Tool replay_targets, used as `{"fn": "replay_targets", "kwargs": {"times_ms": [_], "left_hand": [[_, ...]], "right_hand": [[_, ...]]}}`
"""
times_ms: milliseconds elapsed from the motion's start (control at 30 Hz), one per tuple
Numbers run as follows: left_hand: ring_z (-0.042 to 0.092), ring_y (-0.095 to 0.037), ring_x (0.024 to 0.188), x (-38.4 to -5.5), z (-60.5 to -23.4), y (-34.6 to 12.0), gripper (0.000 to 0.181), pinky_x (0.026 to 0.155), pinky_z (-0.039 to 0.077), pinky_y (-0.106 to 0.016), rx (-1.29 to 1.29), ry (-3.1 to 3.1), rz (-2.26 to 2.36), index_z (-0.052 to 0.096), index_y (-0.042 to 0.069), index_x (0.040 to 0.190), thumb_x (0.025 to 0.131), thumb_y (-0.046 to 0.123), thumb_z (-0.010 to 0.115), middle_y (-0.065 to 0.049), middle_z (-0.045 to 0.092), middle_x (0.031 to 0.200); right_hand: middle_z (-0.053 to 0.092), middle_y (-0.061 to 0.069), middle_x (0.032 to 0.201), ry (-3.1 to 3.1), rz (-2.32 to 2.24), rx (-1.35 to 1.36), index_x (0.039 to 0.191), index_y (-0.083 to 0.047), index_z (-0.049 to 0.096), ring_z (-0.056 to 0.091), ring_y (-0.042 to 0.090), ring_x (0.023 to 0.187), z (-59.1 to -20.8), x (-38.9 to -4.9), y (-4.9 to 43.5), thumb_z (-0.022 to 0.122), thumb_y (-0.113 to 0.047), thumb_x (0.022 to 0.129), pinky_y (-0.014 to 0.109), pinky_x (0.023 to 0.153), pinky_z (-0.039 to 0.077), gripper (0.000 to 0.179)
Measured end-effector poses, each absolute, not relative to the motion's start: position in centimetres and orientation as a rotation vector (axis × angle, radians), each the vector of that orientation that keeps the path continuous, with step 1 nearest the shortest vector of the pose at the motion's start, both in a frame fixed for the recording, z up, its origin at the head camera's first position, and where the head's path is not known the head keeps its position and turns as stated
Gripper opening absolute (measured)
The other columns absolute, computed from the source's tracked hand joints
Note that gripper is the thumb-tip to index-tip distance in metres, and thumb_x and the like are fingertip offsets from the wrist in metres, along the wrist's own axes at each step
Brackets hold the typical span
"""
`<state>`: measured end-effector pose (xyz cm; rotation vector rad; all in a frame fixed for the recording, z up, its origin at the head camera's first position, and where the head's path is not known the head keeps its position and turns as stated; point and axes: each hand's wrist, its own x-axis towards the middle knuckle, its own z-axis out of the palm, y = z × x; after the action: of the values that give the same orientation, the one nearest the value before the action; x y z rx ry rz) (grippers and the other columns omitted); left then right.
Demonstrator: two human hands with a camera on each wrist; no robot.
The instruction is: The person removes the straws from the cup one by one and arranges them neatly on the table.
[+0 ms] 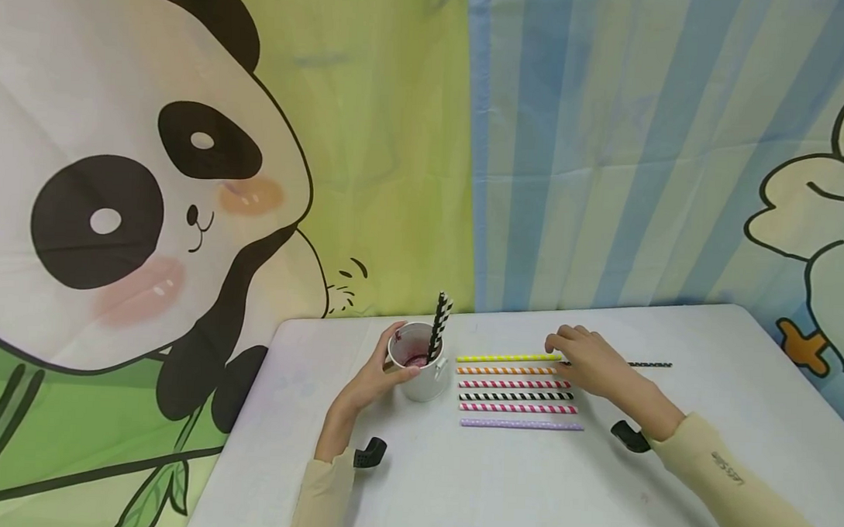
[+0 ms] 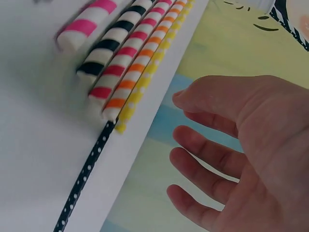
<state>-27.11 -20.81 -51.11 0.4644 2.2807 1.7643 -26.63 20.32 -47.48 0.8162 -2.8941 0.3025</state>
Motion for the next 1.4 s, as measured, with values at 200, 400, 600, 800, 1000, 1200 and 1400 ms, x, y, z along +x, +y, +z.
{"fn": "replay_targets", "kwargs": {"times_ms": [200, 400, 600, 800, 1000, 1200, 1400], "left_hand": [[0.032, -0.046, 0.146, -27.1, -51.2, -20.7, 0.088, 0.119, 0.02, -0.066, 0.445, 2.287, 1.758, 0.02, 0.039, 0.156, 0.09, 0.023, 0.076, -0.008, 0.032, 0.157], [0.031, -0.046, 0.146, -27.1, -51.2, -20.6, 0.087, 0.119, 0.02, -0.065, 0.437, 2.279, 1.762, 0.022, 0.044, 0.154, 0.089, 0.024, 0.076, -0.007, 0.032, 0.157], [0.031, -0.044, 0.147, -27.1, -51.1, -20.6, 0.089, 0.119, 0.02, -0.065, 0.455, 2.282, 1.763, 0.02, 0.036, 0.157, 0.09, 0.025, 0.076, -0.007, 0.031, 0.157], [0.03, -0.04, 0.148, -27.0, -50.9, -20.6, 0.09, 0.119, 0.021, -0.065, 0.461, 2.278, 1.767, 0.018, 0.032, 0.158, 0.09, 0.024, 0.075, -0.006, 0.031, 0.157], [0.028, -0.038, 0.149, -27.1, -50.8, -20.7, 0.089, 0.12, 0.019, -0.066, 0.479, 2.294, 1.757, 0.018, 0.03, 0.158, 0.09, 0.024, 0.075, -0.007, 0.032, 0.157], [0.028, -0.04, 0.149, -27.0, -50.8, -20.7, 0.088, 0.119, 0.018, -0.066, 0.465, 2.291, 1.76, 0.019, 0.033, 0.158, 0.09, 0.024, 0.075, -0.007, 0.032, 0.157], [0.026, -0.036, 0.15, -27.0, -51.0, -20.7, 0.088, 0.12, 0.018, -0.066, 0.465, 2.299, 1.757, 0.019, 0.034, 0.158, 0.09, 0.025, 0.075, -0.006, 0.033, 0.157]], "right_hand": [[0.065, 0.007, 0.103, -2.887, 0.428, 0.822, 0.11, -0.01, 0.067, 0.058, 0.024, 0.09, -47.6, -26.6, 19.1, 0.079, -0.015, 0.086, 0.045, 0.077, 0.05, 0.027], [0.066, 0.006, 0.103, -2.867, 0.581, 0.812, 0.111, -0.011, 0.065, 0.062, 0.026, 0.096, -47.8, -26.4, 17.8, 0.075, -0.014, 0.088, 0.044, 0.082, 0.053, 0.025], [0.066, 0.007, 0.109, -2.826, 0.843, 0.751, 0.117, -0.011, 0.063, 0.063, 0.028, 0.103, -48.1, -26.1, 16.0, 0.07, -0.014, 0.093, 0.045, 0.089, 0.054, 0.025], [0.066, 0.007, 0.112, -2.736, 1.114, 0.718, 0.124, -0.01, 0.059, 0.063, 0.028, 0.107, -48.1, -25.7, 13.5, 0.068, -0.016, 0.096, 0.049, 0.094, 0.053, 0.031], [0.065, 0.009, 0.113, -2.621, 1.333, 0.699, 0.13, -0.011, 0.055, 0.063, 0.025, 0.105, -48.6, -25.6, 10.7, 0.067, -0.019, 0.097, 0.051, 0.092, 0.053, 0.036], [0.064, 0.003, 0.112, -2.552, 1.61, 0.572, 0.133, -0.017, 0.053, 0.063, 0.019, 0.103, -49.1, -26.0, 8.1, 0.067, -0.028, 0.098, 0.043, 0.09, 0.053, 0.039], [0.065, 0.006, 0.115, -2.474, 1.701, 0.514, 0.128, -0.01, 0.058, 0.063, 0.023, 0.105, -49.2, -27.1, 5.7, 0.066, -0.03, 0.098, 0.037, 0.087, 0.053, 0.037]]}}
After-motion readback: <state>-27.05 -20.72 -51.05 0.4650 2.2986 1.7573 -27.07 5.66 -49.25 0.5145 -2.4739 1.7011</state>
